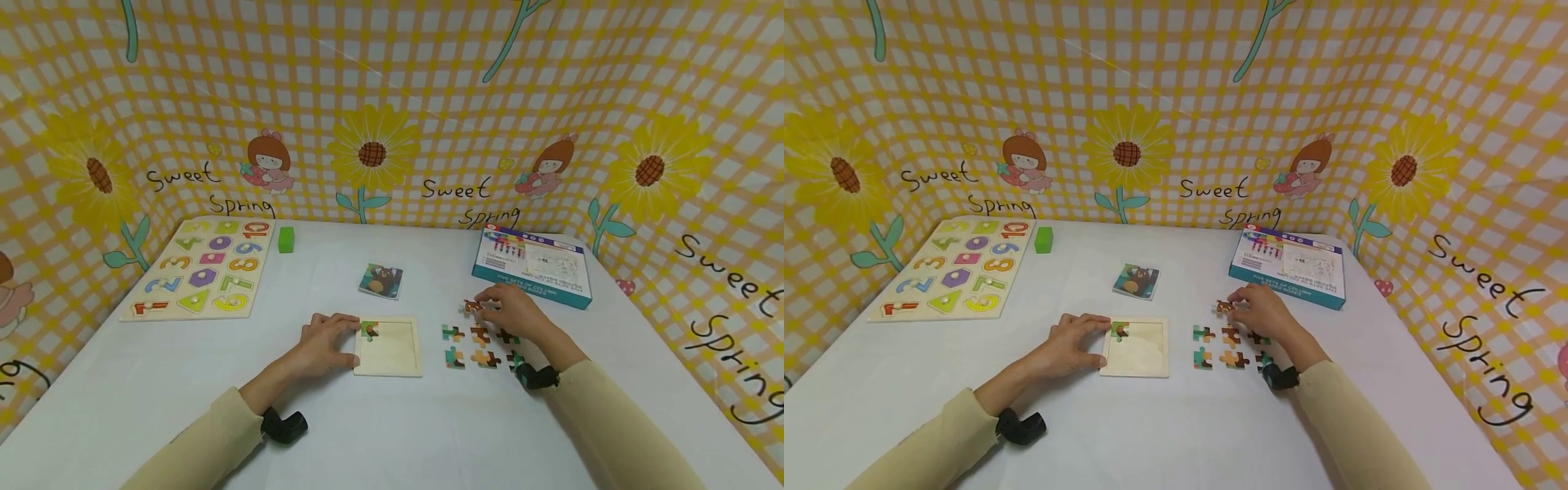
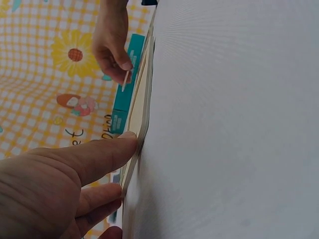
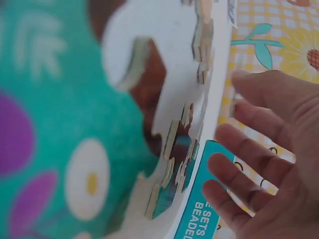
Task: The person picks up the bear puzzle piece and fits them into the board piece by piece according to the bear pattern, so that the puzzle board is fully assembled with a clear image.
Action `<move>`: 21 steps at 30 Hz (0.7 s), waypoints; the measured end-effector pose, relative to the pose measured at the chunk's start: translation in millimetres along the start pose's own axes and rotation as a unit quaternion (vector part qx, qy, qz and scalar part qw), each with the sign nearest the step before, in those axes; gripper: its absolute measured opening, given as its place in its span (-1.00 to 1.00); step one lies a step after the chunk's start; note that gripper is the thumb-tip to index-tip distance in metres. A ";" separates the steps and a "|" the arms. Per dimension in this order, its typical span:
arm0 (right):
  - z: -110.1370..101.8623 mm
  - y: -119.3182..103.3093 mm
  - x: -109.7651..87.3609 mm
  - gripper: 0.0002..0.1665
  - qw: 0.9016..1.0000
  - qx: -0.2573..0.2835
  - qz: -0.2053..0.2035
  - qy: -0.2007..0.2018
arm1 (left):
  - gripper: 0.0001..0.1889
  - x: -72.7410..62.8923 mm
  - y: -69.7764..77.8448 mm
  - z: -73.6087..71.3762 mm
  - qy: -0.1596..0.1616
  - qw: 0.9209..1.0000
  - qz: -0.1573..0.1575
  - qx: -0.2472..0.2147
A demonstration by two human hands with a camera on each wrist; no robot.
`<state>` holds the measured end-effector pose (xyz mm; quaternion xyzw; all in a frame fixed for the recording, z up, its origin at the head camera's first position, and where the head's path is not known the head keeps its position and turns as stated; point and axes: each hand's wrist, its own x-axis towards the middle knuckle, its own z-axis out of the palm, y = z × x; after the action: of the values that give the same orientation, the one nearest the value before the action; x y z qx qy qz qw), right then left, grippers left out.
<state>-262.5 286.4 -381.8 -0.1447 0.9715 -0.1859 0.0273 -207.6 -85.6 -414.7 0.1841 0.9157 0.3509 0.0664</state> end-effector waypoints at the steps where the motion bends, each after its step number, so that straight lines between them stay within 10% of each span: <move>1: 0.1 -0.9 0.0 -0.61 1.000 0.002 -0.002 0.001 | -0.40 -0.2 -0.1 0.5 -0.001 1.000 -0.002 0.000; 21: -1.2 -55.3 -0.5 -0.63 0.999 0.020 -0.029 0.022 | -0.40 -1.3 0.9 -1.2 0.001 1.000 0.005 0.000</move>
<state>-247.2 237.9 -360.2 -0.1682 0.9633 -0.2093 0.0030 -206.4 -86.2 -413.3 0.1880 0.9148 0.3517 0.0642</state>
